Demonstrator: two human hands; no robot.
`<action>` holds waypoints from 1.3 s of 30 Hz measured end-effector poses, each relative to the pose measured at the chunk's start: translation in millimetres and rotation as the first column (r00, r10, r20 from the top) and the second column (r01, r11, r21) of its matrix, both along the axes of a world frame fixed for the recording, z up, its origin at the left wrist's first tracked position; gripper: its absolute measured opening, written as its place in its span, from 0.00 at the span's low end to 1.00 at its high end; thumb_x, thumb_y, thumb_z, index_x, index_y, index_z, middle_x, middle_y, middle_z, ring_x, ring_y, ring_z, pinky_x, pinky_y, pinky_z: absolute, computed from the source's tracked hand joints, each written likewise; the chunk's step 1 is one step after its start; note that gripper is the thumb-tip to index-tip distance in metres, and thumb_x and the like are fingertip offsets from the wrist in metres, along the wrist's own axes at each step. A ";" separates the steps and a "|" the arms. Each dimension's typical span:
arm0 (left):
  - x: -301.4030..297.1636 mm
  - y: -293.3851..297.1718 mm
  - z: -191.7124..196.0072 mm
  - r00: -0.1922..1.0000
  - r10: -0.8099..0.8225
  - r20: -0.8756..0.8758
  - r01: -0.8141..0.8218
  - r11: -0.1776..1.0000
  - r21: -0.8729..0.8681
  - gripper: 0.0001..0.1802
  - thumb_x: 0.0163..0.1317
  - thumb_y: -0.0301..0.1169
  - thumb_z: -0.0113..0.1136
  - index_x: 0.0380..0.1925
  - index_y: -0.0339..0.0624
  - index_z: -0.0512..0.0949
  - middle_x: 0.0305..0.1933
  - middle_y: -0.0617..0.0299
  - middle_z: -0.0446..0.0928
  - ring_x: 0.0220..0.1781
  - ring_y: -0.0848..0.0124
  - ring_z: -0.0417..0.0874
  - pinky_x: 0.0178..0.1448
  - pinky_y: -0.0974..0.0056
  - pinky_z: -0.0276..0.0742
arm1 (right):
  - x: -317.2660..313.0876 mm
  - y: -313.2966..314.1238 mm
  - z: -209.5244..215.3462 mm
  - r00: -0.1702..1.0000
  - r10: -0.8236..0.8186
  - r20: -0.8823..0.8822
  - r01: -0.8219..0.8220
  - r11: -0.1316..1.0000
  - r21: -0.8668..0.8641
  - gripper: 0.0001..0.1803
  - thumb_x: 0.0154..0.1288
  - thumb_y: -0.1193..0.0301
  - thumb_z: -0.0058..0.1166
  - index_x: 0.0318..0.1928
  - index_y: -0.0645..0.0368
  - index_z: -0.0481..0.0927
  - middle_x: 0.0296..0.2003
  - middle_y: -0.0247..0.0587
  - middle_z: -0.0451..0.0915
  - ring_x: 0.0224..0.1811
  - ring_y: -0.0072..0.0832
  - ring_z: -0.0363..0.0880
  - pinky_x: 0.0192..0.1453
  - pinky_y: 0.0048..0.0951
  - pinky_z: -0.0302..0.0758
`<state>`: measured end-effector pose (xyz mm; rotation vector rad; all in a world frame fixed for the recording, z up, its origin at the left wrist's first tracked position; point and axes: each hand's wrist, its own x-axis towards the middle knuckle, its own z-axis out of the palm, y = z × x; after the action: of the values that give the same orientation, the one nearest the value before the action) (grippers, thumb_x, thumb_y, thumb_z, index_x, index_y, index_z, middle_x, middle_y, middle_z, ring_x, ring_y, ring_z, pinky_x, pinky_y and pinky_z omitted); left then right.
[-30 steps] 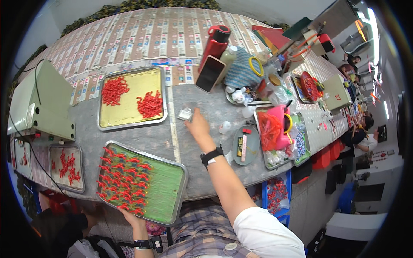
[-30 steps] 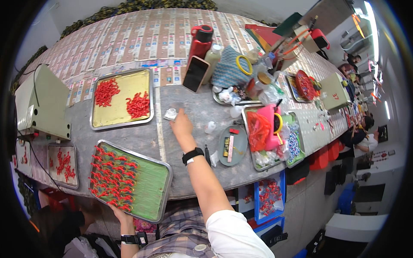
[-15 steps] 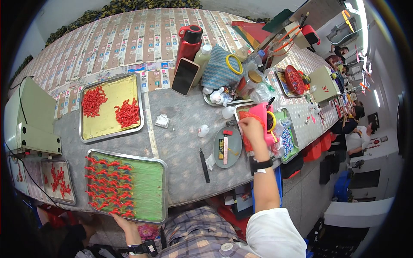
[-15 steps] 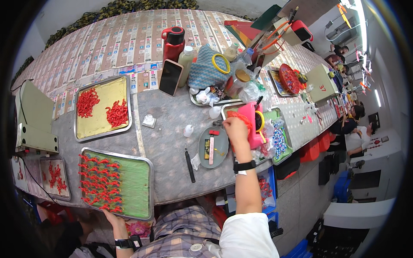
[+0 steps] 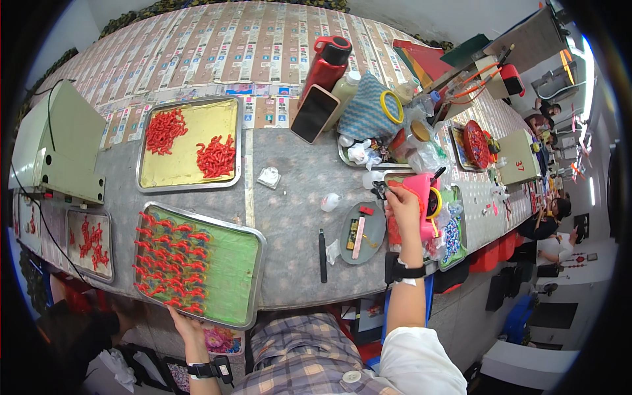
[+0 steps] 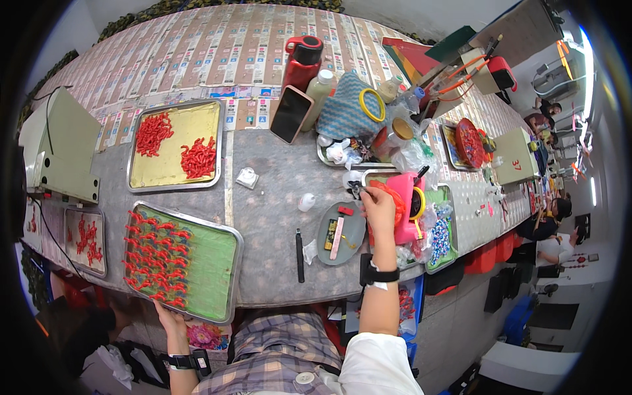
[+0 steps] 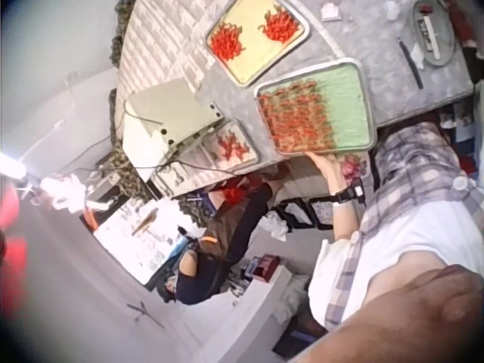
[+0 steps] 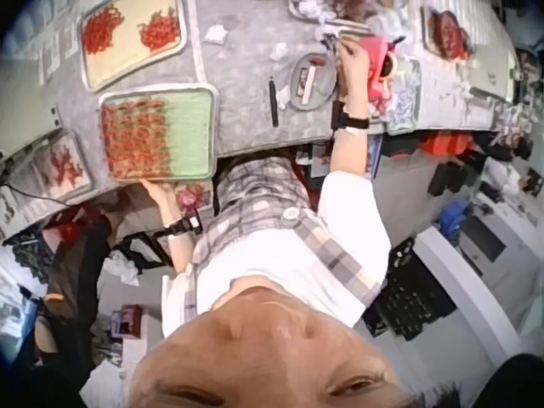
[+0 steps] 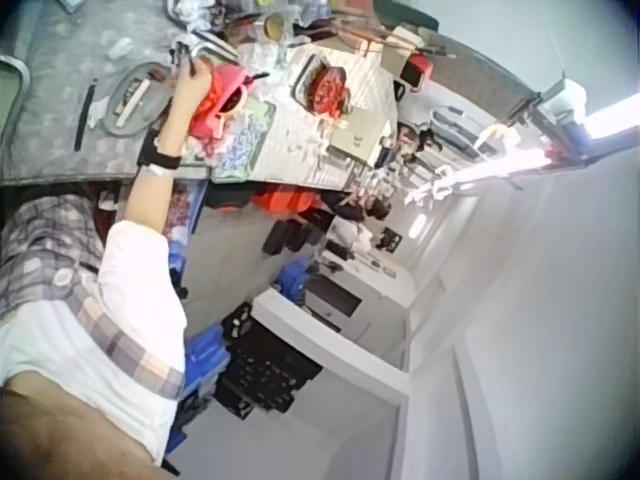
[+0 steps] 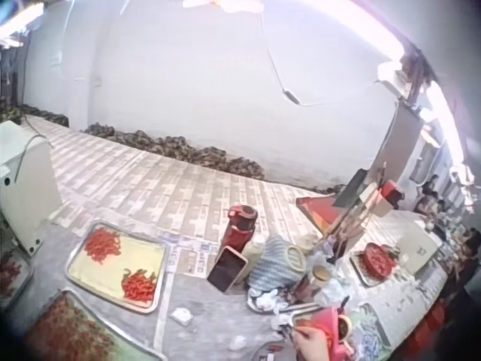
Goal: Assembling, inspecting, and packaging small red plastic pieces at a manufacturing facility.
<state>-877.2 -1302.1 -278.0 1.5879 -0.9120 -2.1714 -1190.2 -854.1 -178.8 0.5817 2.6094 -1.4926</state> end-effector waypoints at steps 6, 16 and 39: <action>16.0 -8.4 -20.4 0.998 0.069 -0.011 -0.069 0.996 0.063 0.35 0.61 0.53 0.41 0.61 0.43 0.53 0.64 0.56 0.55 0.62 0.59 0.60 0.63 0.56 0.56 | 7.4 -66.4 24.7 0.992 0.074 0.099 -0.007 0.833 -0.554 0.14 0.58 0.70 0.54 0.42 0.66 0.74 0.27 0.32 0.75 0.21 0.18 0.74 0.19 0.17 0.73; 40.1 -3.3 -16.3 0.998 0.046 -0.030 -0.045 0.999 0.031 0.31 0.62 0.55 0.39 0.56 0.44 0.59 0.43 0.65 0.69 0.41 0.74 0.69 0.45 0.68 0.65 | 6.4 -157.4 -0.3 0.958 0.238 0.160 -0.086 0.770 -0.632 0.14 0.57 0.69 0.54 0.42 0.62 0.73 0.28 0.32 0.76 0.22 0.18 0.73 0.21 0.20 0.73; 75.7 -8.5 -23.0 0.985 0.144 0.098 -0.148 0.989 0.030 0.24 0.62 0.52 0.43 0.45 0.44 0.68 0.31 0.68 0.69 0.31 0.77 0.70 0.35 0.72 0.68 | -8.5 -221.2 -78.7 0.674 0.655 -0.342 -0.175 0.591 0.787 0.12 0.50 0.72 0.55 0.39 0.50 0.80 0.39 0.34 0.77 0.35 0.32 0.77 0.35 0.30 0.75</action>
<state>-801.5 -1310.6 -300.9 1.7315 -0.7600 -2.0386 -1198.7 -1075.3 -257.5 -0.6941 3.4168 -0.4839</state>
